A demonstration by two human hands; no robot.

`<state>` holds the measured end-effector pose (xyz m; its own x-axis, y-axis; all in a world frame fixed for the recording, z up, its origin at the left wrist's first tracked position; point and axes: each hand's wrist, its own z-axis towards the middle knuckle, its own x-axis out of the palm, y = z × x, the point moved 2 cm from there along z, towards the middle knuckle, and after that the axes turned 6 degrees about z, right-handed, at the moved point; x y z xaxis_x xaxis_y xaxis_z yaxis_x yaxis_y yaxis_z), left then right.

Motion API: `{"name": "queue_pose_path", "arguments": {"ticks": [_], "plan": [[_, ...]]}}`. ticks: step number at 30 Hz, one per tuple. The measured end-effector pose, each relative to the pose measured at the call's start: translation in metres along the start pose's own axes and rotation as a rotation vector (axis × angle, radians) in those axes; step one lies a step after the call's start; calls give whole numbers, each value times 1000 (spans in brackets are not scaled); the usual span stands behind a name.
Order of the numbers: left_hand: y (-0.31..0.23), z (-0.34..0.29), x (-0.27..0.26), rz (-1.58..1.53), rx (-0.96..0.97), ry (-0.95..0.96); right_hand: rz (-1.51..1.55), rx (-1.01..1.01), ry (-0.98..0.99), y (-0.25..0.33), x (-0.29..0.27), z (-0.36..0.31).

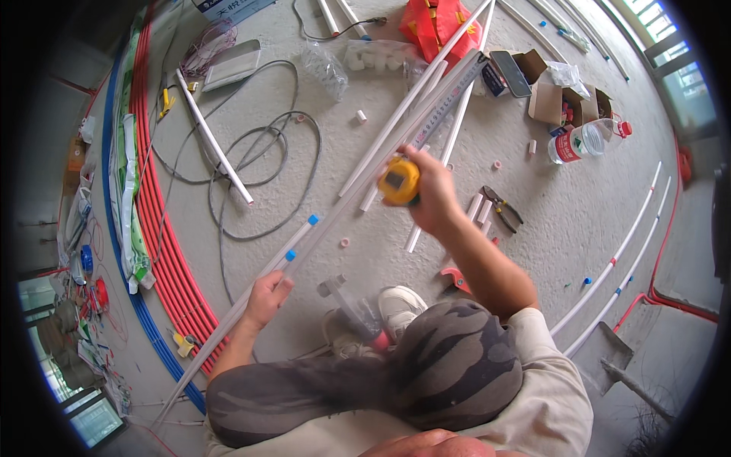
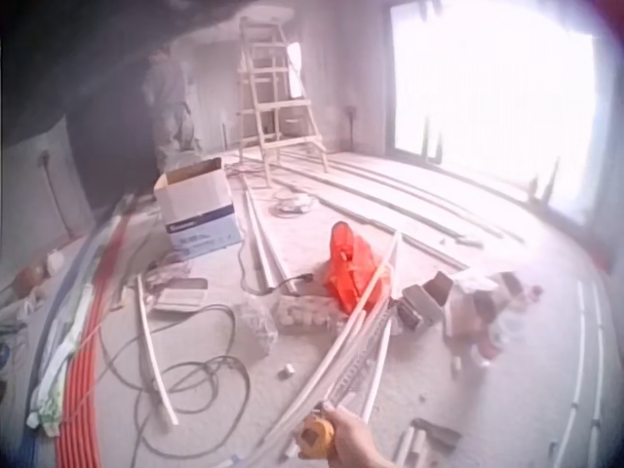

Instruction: The person measures and cuts white plastic pipes using a tape measure and pipe cutter. They then connect the cut pipe segments with white plastic connectors.

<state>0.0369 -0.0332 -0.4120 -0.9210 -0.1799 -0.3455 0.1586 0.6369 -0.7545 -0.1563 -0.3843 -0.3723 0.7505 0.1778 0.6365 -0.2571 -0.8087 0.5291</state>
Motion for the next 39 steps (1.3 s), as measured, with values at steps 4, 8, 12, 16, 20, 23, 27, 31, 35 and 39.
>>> {"name": "queue_pose_path", "arguments": {"ticks": [4, 8, 12, 16, 20, 23, 27, 31, 35, 39], "plan": [[-22, 8, 7, -16, 2, 10, 17, 103, 106, -52, 17, -28], [-36, 14, 14, -75, -39, 76, 143, 141, 184, -93, 21, -38], [-45, 35, 11, -7, 84, 129, 86, 208, 216, -110, 20, -44], [-120, 80, 1, 119, 364, -2, 114, 209, 194, -121, 21, -47], [-205, 133, 20, -29, 336, 179, 129, 198, 232, -117, 28, -51], [-235, 161, 46, -202, 160, 333, 108, 198, 270, -113, 29, -55], [-250, 172, 69, -341, 3, 433, 77, 197, 269, -109, 28, -61], [-244, 182, 85, -389, 0, 457, 92, 217, 303, -112, 17, -59], [-250, 179, 91, -351, 42, 329, 119, 229, 270, -111, 19, -61], [-274, 178, 75, 97, 317, -17, 77, 75, 265, -110, 19, -57]]}}
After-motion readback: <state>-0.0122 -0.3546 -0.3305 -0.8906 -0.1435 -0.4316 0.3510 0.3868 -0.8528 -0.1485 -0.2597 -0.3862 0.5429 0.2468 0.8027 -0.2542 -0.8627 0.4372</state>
